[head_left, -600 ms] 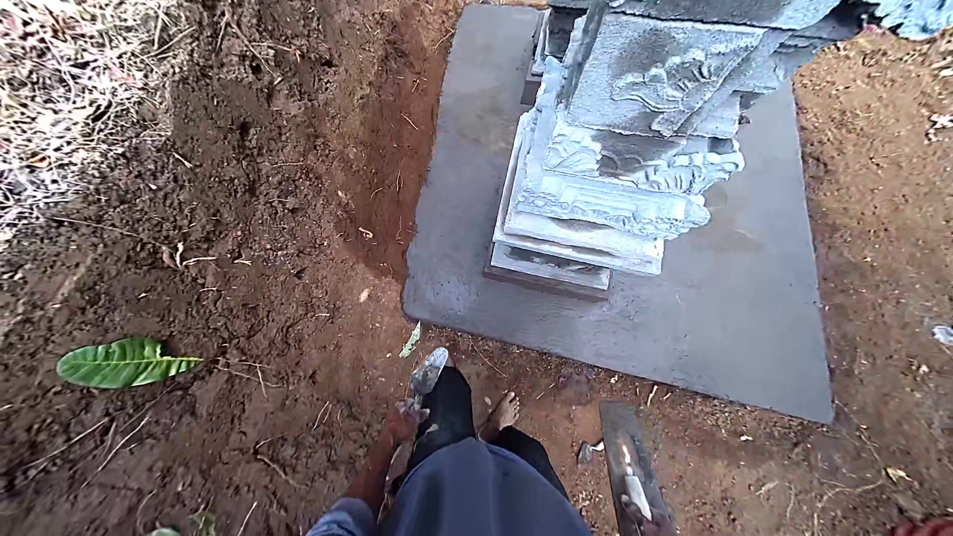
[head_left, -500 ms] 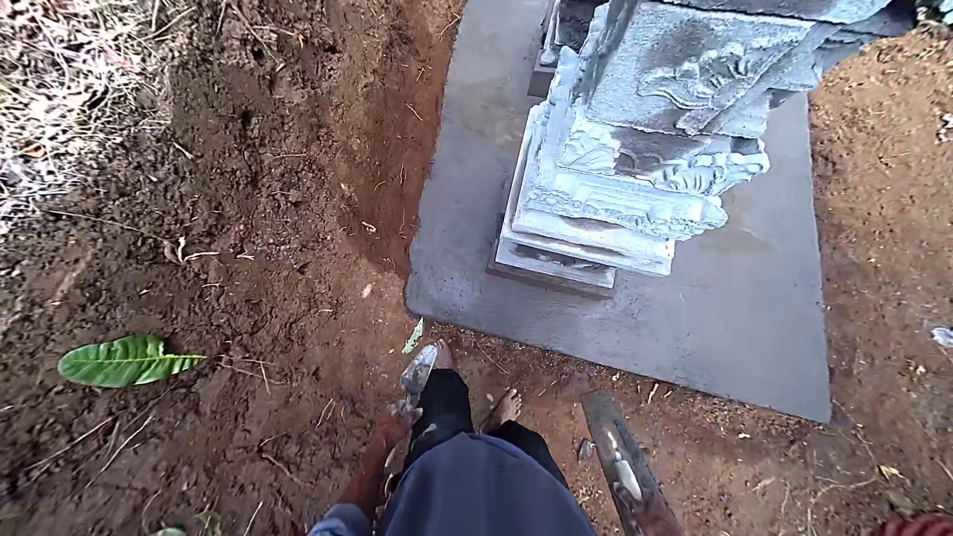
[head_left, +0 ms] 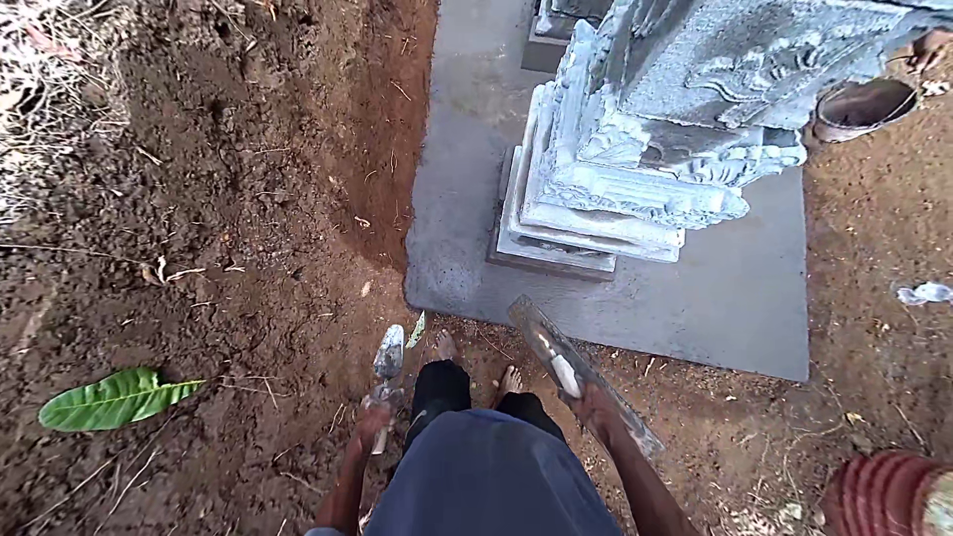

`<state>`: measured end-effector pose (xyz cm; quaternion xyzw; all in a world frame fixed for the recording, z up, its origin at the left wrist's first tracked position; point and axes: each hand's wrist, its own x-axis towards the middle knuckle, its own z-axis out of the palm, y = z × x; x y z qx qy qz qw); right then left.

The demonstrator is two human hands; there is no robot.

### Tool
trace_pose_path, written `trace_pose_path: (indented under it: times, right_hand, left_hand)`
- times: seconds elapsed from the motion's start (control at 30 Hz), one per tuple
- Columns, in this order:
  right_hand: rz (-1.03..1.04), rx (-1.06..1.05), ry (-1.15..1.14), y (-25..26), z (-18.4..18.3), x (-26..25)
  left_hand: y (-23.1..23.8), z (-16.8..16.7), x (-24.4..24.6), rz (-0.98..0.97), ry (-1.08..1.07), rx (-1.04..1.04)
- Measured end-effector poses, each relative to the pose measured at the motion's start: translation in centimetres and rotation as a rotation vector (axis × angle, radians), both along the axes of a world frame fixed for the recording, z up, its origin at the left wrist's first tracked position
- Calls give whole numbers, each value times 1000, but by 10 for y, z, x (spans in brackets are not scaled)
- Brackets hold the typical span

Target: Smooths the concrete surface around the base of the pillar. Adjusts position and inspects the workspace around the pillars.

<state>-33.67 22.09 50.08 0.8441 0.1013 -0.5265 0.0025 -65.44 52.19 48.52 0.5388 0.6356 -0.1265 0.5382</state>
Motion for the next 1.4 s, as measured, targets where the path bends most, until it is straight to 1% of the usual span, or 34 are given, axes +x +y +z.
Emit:
trace_pose_path:
  times: [0.03, 0.13, 0.17, 0.23, 0.3, 0.43, 0.53, 0.63, 0.67, 0.73, 0.8, 0.83, 0.9, 1.0, 1.07, 1.13, 1.2, 1.27, 1.33, 1.4]
  right_hand:
    - [-13, 51, -31, 8, 6, 3]
    - [-73, 293, -67, 31, 19, 8]
    - [-89, 360, -60, 40, 27, 9]
    - [-61, 419, -38, 59, 48, 9]
    - [-1, 434, -34, 70, 64, 5]
    - [64, 441, -49, 67, 85, -9]
    - [49, 428, -24, 52, 91, -12]
    - [77, 428, 0, 42, 91, -10]
    - [106, 429, -4, 42, 91, -11]
    - [177, 427, -26, 45, 88, -11]
    - [235, 405, -57, 48, 79, -6]
    - [252, 379, -75, 49, 72, -3]
    - [250, 299, -97, 50, 54, 9]
    - [212, 105, -89, 46, 20, 29]
    - [177, 2, -71, 40, -2, 40]
    - [154, -87, -62, 35, -20, 48]
    - [122, -169, -32, 33, -25, 50]
    - [85, -219, 3, 39, -26, 49]
    - [75, -250, 8, 53, -27, 45]
    - [66, -222, -3, 73, -27, 41]
  left_hand:
    - [-4, 3, 14, 77, -40, -3]
    - [-30, 17, 65, 355, -251, -22]
    - [-41, 20, 84, 412, -297, -15]
    - [-67, 29, 119, 425, -328, -2]
    - [-99, 36, 153, 411, -326, 13]
    - [-159, 48, 203, 400, -383, 10]
    - [-184, 51, 220, 489, -446, -27]
    - [-188, 52, 217, 483, -481, -24]
    - [-184, 51, 211, 475, -484, -25]
    - [-169, 47, 202, 530, -458, -46]
    - [-144, 44, 187, 590, -460, -116]
    - [-128, 42, 174, 571, -448, -128]
    - [-96, 36, 143, 439, -352, -81]
    - [-55, 30, 91, 92, -157, 21]
    - [-32, 29, 59, -47, -115, 8]
    - [-12, 30, 32, -110, -154, -3]
    - [4, 40, 11, -146, -195, 15]
    - [28, 53, 3, -158, -156, 15]
    - [56, 58, 0, -154, -110, 5]
    - [82, 55, -5, -180, -89, -29]
